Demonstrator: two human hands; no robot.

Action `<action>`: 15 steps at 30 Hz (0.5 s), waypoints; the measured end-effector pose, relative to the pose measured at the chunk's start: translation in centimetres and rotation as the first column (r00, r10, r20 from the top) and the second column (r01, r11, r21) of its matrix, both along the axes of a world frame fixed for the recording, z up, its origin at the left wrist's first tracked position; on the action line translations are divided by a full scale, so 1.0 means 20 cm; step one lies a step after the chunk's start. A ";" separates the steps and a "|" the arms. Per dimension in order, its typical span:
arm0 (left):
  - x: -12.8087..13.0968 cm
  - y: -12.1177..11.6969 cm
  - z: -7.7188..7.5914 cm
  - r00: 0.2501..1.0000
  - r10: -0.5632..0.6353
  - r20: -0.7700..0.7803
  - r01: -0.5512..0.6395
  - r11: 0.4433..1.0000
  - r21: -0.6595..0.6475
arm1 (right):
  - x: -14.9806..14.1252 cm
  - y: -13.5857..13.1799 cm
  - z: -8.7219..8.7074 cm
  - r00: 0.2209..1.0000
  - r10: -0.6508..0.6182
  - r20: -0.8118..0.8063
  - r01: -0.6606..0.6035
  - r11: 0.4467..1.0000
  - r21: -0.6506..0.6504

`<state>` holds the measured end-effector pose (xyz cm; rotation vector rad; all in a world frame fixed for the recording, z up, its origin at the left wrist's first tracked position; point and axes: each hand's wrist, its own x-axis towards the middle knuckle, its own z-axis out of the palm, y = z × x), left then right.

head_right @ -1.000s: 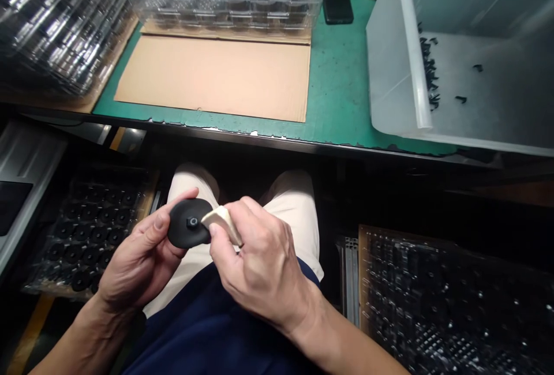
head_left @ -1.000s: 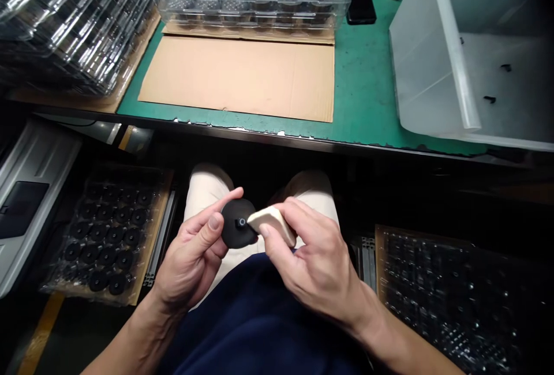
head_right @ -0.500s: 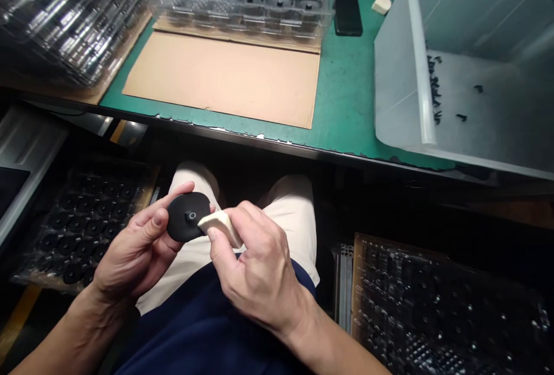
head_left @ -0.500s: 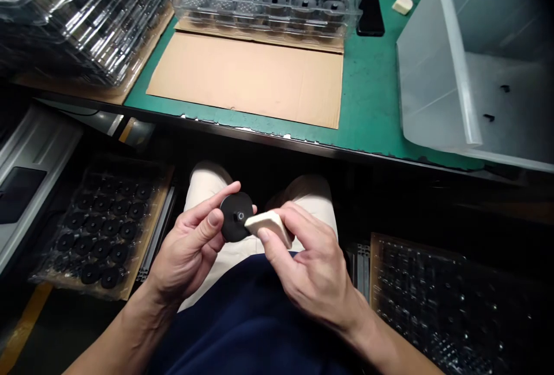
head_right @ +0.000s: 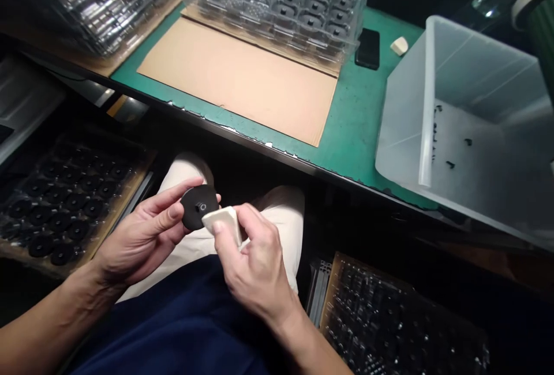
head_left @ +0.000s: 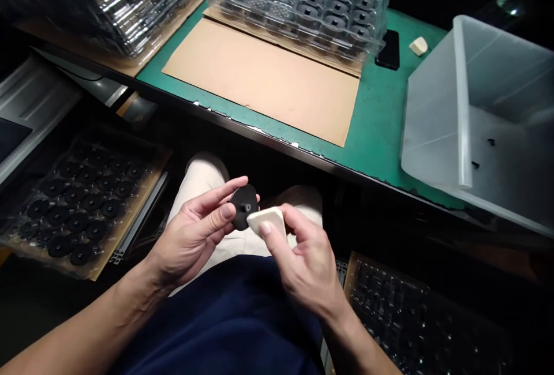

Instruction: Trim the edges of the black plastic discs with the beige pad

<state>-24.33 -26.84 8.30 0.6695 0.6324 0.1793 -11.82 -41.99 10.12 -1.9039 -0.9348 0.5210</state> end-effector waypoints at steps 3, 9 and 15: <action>-0.01 0.03 0.00 0.997 -0.074 -0.030 0.075 0.997 0.029 | -0.01 0.00 -0.01 0.999 0.050 0.007 -0.050 0.999 0.001; -0.04 0.08 -0.04 0.893 -0.451 -0.006 0.446 0.885 -0.138 | 0.05 0.00 0.00 0.901 0.307 0.306 -0.334 0.942 0.036; -0.01 0.05 -0.06 0.990 -0.133 0.046 0.139 0.972 -0.191 | 0.04 0.05 0.02 0.929 0.149 0.338 -0.157 0.988 -0.005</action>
